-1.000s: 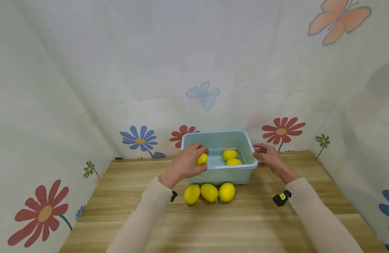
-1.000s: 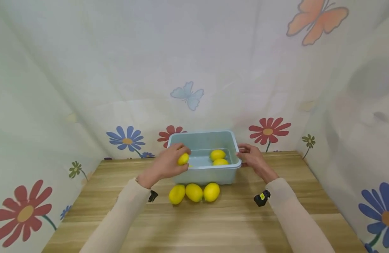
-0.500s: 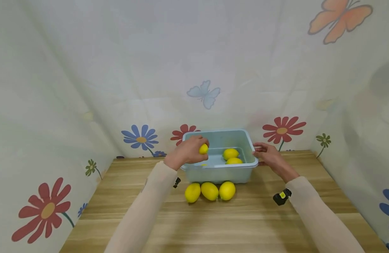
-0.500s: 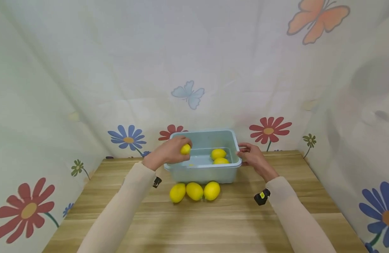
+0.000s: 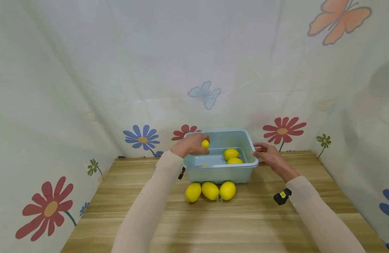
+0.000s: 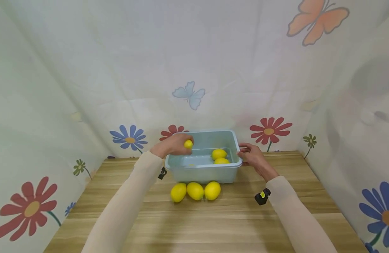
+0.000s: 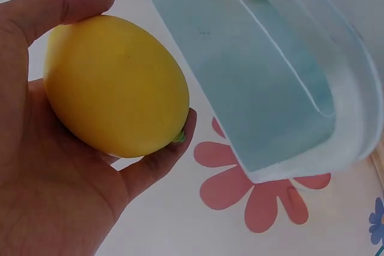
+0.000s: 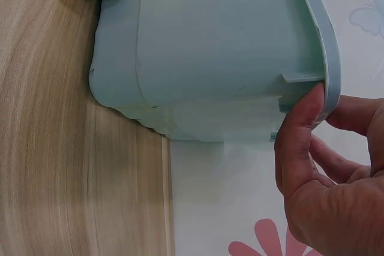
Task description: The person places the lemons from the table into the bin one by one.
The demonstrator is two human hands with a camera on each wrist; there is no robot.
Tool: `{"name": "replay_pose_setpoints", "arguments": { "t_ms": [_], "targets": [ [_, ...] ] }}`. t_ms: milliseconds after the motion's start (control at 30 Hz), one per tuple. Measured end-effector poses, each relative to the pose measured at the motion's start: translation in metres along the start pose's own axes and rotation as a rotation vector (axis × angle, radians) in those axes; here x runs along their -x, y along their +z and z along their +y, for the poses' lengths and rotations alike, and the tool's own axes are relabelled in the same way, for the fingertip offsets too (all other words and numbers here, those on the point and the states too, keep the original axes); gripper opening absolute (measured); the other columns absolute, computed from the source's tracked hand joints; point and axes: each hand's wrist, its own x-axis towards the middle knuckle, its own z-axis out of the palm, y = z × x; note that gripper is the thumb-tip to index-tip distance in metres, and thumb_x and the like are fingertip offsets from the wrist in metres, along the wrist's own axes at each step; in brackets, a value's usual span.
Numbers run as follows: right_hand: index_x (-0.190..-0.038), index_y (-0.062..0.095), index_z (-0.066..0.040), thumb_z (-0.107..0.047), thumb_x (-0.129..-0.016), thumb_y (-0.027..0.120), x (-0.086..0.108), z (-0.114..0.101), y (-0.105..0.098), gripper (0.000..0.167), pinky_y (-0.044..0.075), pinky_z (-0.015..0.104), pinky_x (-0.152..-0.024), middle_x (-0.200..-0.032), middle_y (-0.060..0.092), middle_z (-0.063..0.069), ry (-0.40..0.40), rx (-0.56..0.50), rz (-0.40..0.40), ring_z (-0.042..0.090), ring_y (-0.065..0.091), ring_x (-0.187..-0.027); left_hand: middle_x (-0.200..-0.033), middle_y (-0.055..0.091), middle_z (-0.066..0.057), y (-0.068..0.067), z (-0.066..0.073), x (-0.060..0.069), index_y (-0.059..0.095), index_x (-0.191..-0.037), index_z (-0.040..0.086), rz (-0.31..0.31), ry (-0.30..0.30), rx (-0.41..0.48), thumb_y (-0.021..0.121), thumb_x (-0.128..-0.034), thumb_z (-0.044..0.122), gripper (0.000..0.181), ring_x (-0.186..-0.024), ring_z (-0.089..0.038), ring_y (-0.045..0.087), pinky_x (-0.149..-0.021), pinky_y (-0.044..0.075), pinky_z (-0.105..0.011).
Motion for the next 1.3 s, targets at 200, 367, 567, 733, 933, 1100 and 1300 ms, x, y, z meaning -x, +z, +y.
{"name": "replay_pose_setpoints", "arguments": {
  "t_ms": [200, 367, 567, 733, 933, 1100, 1300],
  "targets": [
    [-0.151, 0.035, -0.010, -0.018, -0.099, 0.055, 0.000, 0.000, -0.001, 0.056, 0.059, 0.041, -0.088, -0.142, 0.046, 0.023, 0.001, -0.002, 0.005, 0.036, 0.056, -0.116, -0.124, 0.061, 0.000, 0.000, 0.000, -0.017, 0.060, -0.127, 0.020, -0.047, -0.059, 0.015, 0.066, -0.0848, 0.038, 0.046, -0.107, -0.020, 0.053, -0.096, 0.051, -0.038],
    [-0.151, 0.034, -0.010, -0.018, -0.099, 0.055, -0.001, 0.000, 0.001, 0.057, 0.060, 0.038, -0.086, -0.143, 0.045, 0.023, 0.004, -0.005, -0.005, 0.036, 0.055, -0.116, -0.122, 0.061, -0.002, 0.001, -0.002, -0.027, 0.059, -0.128, 0.019, -0.112, -0.095, 0.020, 0.064, -0.0854, 0.039, 0.047, -0.107, -0.022, 0.053, -0.094, 0.052, -0.038],
    [-0.151, 0.034, -0.009, -0.017, -0.099, 0.054, 0.001, -0.002, 0.002, 0.056, 0.058, 0.042, -0.090, -0.144, 0.045, 0.023, 0.017, -0.014, -0.004, 0.040, 0.053, -0.121, -0.126, 0.059, -0.003, 0.000, -0.004, -0.032, 0.058, -0.130, 0.018, -0.152, -0.134, 0.067, 0.064, -0.0848, 0.039, 0.050, -0.107, -0.023, 0.053, -0.095, 0.051, -0.040],
    [-0.150, 0.035, -0.009, -0.017, -0.099, 0.054, 0.000, -0.002, 0.002, 0.055, 0.057, 0.044, -0.092, -0.143, 0.045, 0.023, 0.018, -0.016, -0.001, 0.041, 0.052, -0.123, -0.127, 0.059, -0.005, 0.002, -0.007, -0.036, 0.059, -0.130, 0.017, -0.144, -0.141, 0.071, 0.065, -0.0844, 0.038, 0.051, -0.110, -0.024, 0.052, -0.097, 0.051, -0.041],
    [-0.151, 0.035, -0.009, -0.017, -0.099, 0.054, 0.000, -0.002, 0.001, 0.055, 0.058, 0.042, -0.089, -0.144, 0.045, 0.023, 0.012, -0.004, 0.001, 0.041, 0.053, -0.122, -0.129, 0.059, -0.003, 0.004, -0.010, -0.034, 0.058, -0.134, 0.018, -0.137, -0.149, 0.078, 0.067, -0.0842, 0.037, 0.054, -0.110, -0.022, 0.053, -0.098, 0.051, -0.040],
    [-0.151, 0.034, -0.008, -0.017, -0.099, 0.054, 0.001, -0.001, 0.000, 0.056, 0.058, 0.043, -0.089, -0.144, 0.044, 0.024, 0.013, 0.003, -0.003, 0.041, 0.053, -0.122, -0.130, 0.060, -0.001, 0.005, -0.008, -0.030, 0.059, -0.133, 0.020, -0.135, -0.152, 0.061, 0.068, -0.0855, 0.035, 0.050, -0.106, -0.021, 0.055, -0.092, 0.053, -0.038],
    [-0.151, 0.033, -0.008, -0.017, -0.099, 0.054, 0.001, -0.003, 0.000, 0.056, 0.059, 0.041, -0.087, -0.143, 0.045, 0.025, 0.007, 0.004, -0.007, 0.042, 0.053, -0.122, -0.128, 0.060, -0.001, 0.004, -0.005, -0.029, 0.058, -0.134, 0.019, -0.135, -0.159, 0.064, 0.068, -0.0856, 0.032, 0.051, -0.102, -0.020, 0.055, -0.090, 0.054, -0.036]
  ]
}}
